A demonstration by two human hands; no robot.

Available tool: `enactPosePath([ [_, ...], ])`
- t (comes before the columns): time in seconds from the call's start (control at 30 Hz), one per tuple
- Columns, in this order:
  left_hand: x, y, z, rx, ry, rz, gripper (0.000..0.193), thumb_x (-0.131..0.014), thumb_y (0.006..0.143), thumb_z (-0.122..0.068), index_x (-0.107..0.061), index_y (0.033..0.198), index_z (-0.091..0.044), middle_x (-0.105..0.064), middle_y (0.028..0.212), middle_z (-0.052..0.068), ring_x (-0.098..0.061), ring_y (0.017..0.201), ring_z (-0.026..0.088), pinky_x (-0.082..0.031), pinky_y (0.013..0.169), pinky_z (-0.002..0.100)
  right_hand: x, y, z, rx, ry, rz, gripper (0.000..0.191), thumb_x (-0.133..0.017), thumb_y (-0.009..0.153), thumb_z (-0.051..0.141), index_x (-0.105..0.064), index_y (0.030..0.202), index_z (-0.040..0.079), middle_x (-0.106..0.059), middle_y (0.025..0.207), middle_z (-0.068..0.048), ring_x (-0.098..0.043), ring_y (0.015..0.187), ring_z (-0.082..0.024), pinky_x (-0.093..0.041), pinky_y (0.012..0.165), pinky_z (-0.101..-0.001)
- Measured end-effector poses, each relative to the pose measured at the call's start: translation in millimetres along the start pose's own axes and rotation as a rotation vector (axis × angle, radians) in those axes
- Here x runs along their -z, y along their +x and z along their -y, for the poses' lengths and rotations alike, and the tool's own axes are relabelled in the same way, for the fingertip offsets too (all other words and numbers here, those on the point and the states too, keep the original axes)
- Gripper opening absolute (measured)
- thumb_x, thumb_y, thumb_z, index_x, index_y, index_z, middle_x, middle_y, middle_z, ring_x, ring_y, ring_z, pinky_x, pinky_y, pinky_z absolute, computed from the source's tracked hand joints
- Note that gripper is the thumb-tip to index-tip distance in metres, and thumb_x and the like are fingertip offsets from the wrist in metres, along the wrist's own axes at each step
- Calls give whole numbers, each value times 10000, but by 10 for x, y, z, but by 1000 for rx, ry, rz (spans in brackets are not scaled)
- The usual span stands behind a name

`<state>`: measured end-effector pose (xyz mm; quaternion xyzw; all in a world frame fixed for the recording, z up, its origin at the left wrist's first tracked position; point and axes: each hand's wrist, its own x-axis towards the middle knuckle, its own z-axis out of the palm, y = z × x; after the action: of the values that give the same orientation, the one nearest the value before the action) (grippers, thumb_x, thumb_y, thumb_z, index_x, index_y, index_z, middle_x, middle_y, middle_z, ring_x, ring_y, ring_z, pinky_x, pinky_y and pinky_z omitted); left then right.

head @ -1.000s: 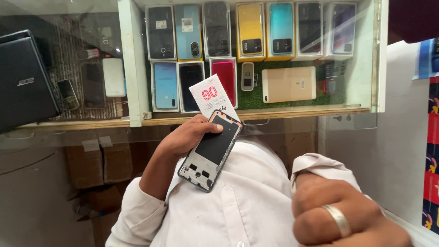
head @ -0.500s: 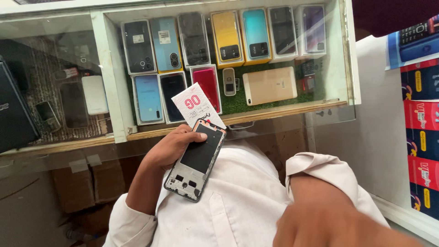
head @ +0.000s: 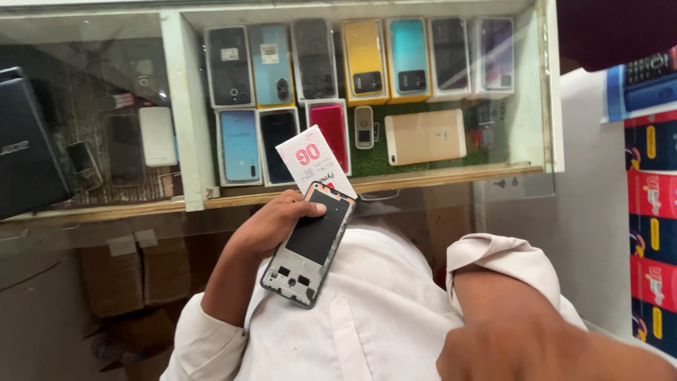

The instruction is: The person uses a metal tool to scrape adhesive residue from the edges of a disassembled smartphone. They repeatedly rotate the phone and work along different sides, occasionally pausing to inspect the edges.

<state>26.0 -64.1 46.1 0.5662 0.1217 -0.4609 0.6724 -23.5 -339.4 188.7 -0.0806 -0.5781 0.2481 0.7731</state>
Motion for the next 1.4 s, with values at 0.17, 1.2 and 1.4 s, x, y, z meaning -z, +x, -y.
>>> enactPosePath([
  [0.17, 3, 17, 6, 10, 46, -51, 342, -691, 873, -260, -722, 930, 76, -715, 818, 80, -654, 623, 113, -542, 581, 251, 78, 99, 76, -2, -14, -13, 313, -340, 1046, 206, -398, 749, 127, -444, 756, -83, -440, 570, -280, -349, 508, -466],
  [1.2, -19, 4, 4, -12, -83, 14, 313, -659, 871, -229, -720, 952, 67, -718, 801, 80, -660, 618, 122, -548, 579, 254, 420, 303, -135, -603, -1307, -927, 120, -721, 957, 57, -658, 860, 21, -641, 767, -43, -560, 652, -124, -461, 618, -284],
  [1.4, 33, 5, -2, 31, -116, 12, 314, -663, 879, -232, -714, 949, 70, -707, 763, 84, -638, 556, 121, -533, 529, 263, 1029, -697, -656, -930, -1033, -1266, 253, -755, 936, 238, -773, 1046, 12, -712, 826, 15, -599, 746, -33, -504, 665, -231],
])
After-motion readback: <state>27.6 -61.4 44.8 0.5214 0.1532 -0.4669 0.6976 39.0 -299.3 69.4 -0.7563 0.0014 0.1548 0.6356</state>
